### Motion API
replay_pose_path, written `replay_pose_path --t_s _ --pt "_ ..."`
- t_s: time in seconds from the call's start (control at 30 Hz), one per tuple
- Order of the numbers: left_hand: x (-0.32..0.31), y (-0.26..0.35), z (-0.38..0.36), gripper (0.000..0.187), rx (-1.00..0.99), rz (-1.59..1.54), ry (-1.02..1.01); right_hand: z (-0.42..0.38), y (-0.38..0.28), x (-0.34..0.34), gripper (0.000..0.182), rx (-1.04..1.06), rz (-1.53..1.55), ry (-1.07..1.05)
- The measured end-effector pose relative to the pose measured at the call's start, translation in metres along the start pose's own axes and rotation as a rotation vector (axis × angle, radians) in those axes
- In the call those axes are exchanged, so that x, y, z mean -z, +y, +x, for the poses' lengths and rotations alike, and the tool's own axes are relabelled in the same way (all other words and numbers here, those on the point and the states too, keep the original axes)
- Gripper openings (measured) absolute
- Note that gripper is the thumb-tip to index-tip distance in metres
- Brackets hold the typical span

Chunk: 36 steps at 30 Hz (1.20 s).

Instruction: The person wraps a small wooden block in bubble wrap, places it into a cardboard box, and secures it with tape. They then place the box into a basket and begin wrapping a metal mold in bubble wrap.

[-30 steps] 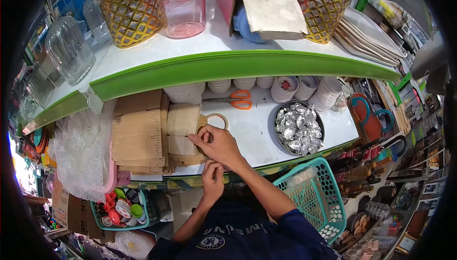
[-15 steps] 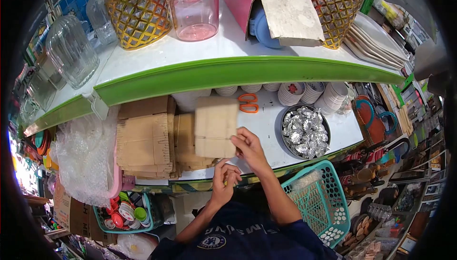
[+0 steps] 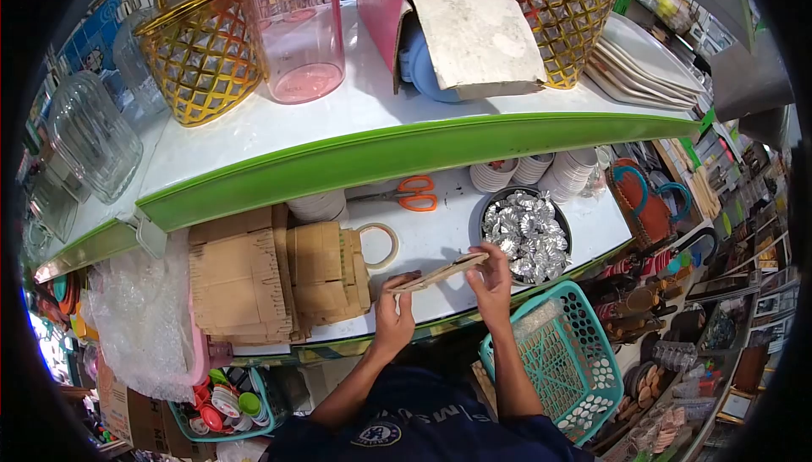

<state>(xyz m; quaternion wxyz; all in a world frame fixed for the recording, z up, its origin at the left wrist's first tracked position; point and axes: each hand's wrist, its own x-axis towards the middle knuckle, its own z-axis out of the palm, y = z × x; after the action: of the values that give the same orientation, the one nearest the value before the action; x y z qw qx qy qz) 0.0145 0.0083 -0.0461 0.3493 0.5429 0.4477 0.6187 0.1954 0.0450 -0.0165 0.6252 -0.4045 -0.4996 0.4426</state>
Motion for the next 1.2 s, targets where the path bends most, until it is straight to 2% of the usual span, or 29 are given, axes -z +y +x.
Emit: replay_pose_path --t_s 0.07,0.13,0.17,0.27,0.43,0.5,0.57,0.67,0.73,0.8,1.0,1.07,1.2 --pt "0.004 -0.005 0.000 0.026 -0.019 0.052 -0.019 -0.002 0.017 0.004 0.041 0.047 -0.206 -0.108" --pt "0.008 -0.006 -0.001 0.039 0.159 0.127 -0.098 -0.004 0.021 -0.002 0.040 0.023 -0.208 -0.096" --pt "0.008 -0.006 -0.001 0.039 0.160 0.129 -0.093 -0.004 0.022 -0.005 0.038 -0.002 -0.211 -0.088" --pt "0.003 0.001 0.004 0.073 0.002 0.221 -0.152 -0.007 0.028 0.001 0.039 0.003 -0.259 -0.106" --pt "0.001 0.009 0.005 0.082 0.039 0.174 -0.209 -0.007 0.019 0.000 0.045 0.003 -0.308 -0.149" --pt "0.001 0.004 0.005 0.085 0.033 0.183 -0.223 -0.006 0.019 0.000 0.055 0.070 -0.316 -0.161" --pt "0.000 0.000 0.006 0.087 -0.038 0.319 -0.210 -0.007 0.021 0.002 0.059 0.041 -0.287 -0.160" --pt "-0.001 0.009 0.008 0.083 0.008 0.248 -0.237 -0.011 0.022 0.005 0.065 -0.010 -0.290 -0.165" --pt "-0.001 0.007 0.008 0.079 -0.032 0.297 -0.219 -0.012 0.024 0.006 0.067 -0.027 -0.318 -0.176" --pt "0.000 0.008 0.008 0.075 -0.073 0.350 -0.196 -0.012 0.029 0.006 0.069 0.071 -0.347 -0.168" --pt "0.000 0.011 0.008 0.057 -0.083 0.345 -0.171 -0.011 0.023 0.004 0.063 0.159 -0.440 -0.157" --pt "0.000 0.012 0.009 0.049 -0.047 0.328 -0.174 -0.011 0.025 0.007 0.061 0.145 -0.452 -0.165" --pt "-0.001 0.014 0.011 0.045 -0.041 0.336 -0.177 -0.011 0.027 0.010 0.059 0.102 -0.438 -0.184"
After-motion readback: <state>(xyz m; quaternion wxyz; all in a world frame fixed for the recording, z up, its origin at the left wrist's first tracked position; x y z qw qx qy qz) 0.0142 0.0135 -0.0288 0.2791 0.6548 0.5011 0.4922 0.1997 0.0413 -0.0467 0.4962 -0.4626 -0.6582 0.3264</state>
